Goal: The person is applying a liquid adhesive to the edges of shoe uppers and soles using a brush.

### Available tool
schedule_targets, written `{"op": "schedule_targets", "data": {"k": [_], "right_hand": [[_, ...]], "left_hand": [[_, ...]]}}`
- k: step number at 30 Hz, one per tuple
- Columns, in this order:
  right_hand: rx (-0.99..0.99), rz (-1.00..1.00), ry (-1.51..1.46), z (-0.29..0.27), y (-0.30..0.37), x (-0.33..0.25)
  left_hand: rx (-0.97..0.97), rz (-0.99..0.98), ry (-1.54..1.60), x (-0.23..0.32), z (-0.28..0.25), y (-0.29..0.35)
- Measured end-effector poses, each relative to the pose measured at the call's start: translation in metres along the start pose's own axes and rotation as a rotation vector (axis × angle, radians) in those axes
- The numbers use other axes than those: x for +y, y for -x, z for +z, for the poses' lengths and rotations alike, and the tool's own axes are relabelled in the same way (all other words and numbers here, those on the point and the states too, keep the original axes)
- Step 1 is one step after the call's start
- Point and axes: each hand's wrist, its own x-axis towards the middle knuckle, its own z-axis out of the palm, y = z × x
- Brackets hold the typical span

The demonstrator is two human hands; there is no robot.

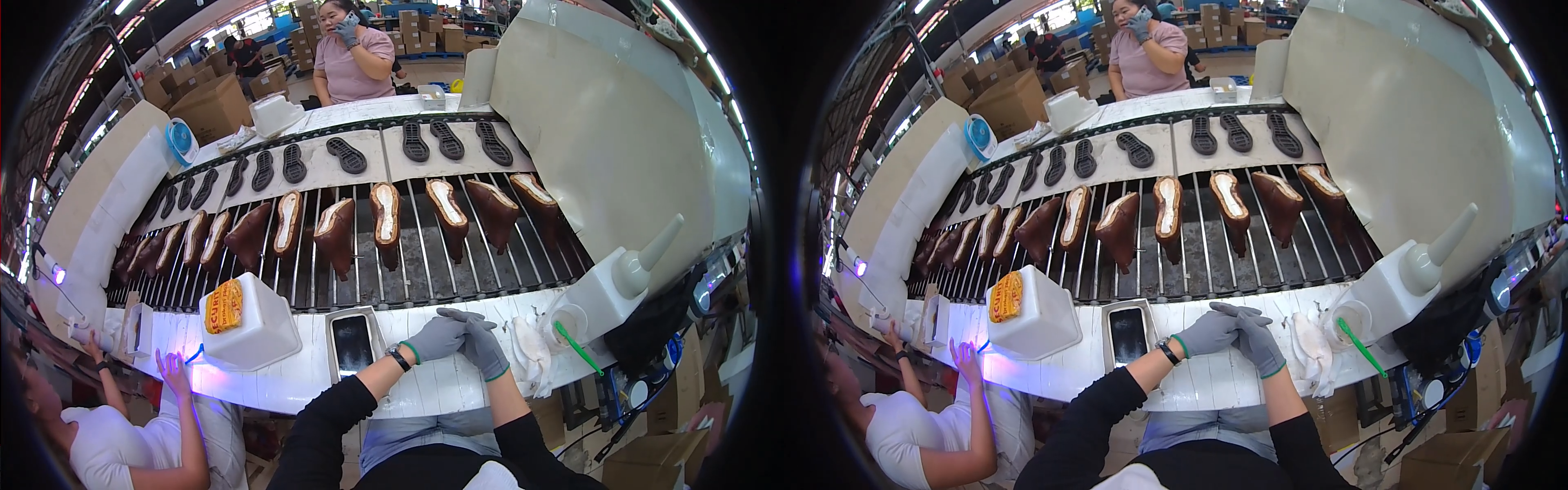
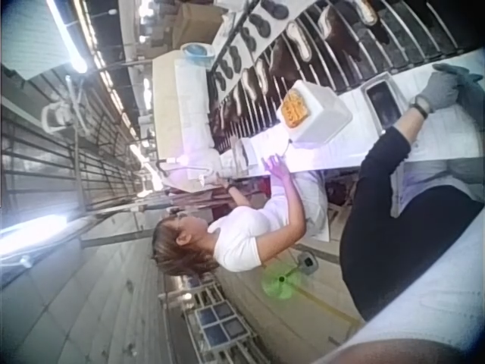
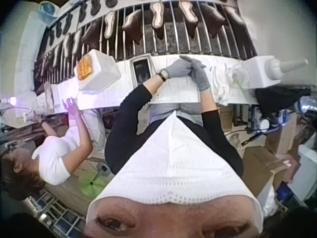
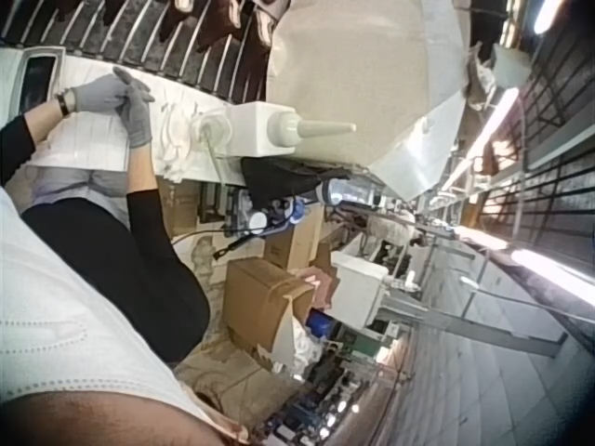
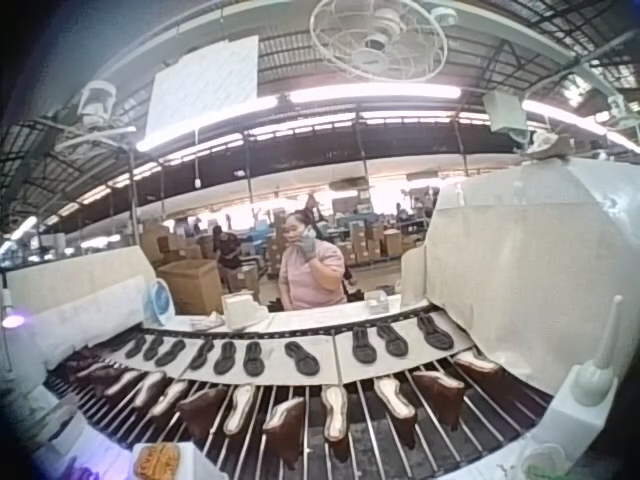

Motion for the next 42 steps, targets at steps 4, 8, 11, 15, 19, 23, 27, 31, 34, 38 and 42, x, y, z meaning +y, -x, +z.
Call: {"op": "schedule_targets", "data": {"k": [4,8,11,15,19,23,27,31,34,38,42], "right_hand": [[0.006,0.012,-0.011,0.001,0.0,-0.001],[-0.018,0.002,-0.005,0.003,0.0,-0.003],[0.007,0.004,0.007,0.005,0.001,-0.003],[0.002,0.008,0.022,0.004,0.002,-0.004],[0.011,0.019,0.011,0.002,0.0,-0.001],[-0.022,-0.006,0.006,0.0,0.0,0.0],[-0.007,0.013,0.01,-0.001,0.0,0.0],[0.001,0.0,0.019,0.002,0.0,0.0],[0.007,0.007,0.027,0.002,0.0,-0.001],[0.02,0.021,0.033,0.002,0.0,-0.001],[0.032,0.0,0.04,0.002,0.001,0.0]], "left_hand": [[0.044,0.042,0.058,0.003,-0.001,0.0],[-0.036,-0.026,-0.021,-0.003,0.001,-0.001],[-0.021,0.004,-0.02,-0.008,0.005,-0.002],[-0.031,-0.021,0.001,-0.008,0.006,-0.002],[0.006,-0.004,0.041,-0.002,0.002,-0.001],[0.013,0.009,-0.015,0.002,0.0,-0.001],[0.031,0.029,-0.011,-0.002,0.003,-0.002],[-0.01,0.011,-0.02,-0.009,0.006,-0.002],[-0.005,-0.001,0.036,-0.009,0.006,-0.002],[-0.035,-0.04,-0.03,-0.004,0.003,-0.002],[-0.102,-0.061,-0.046,0.0,-0.003,-0.004]]}}
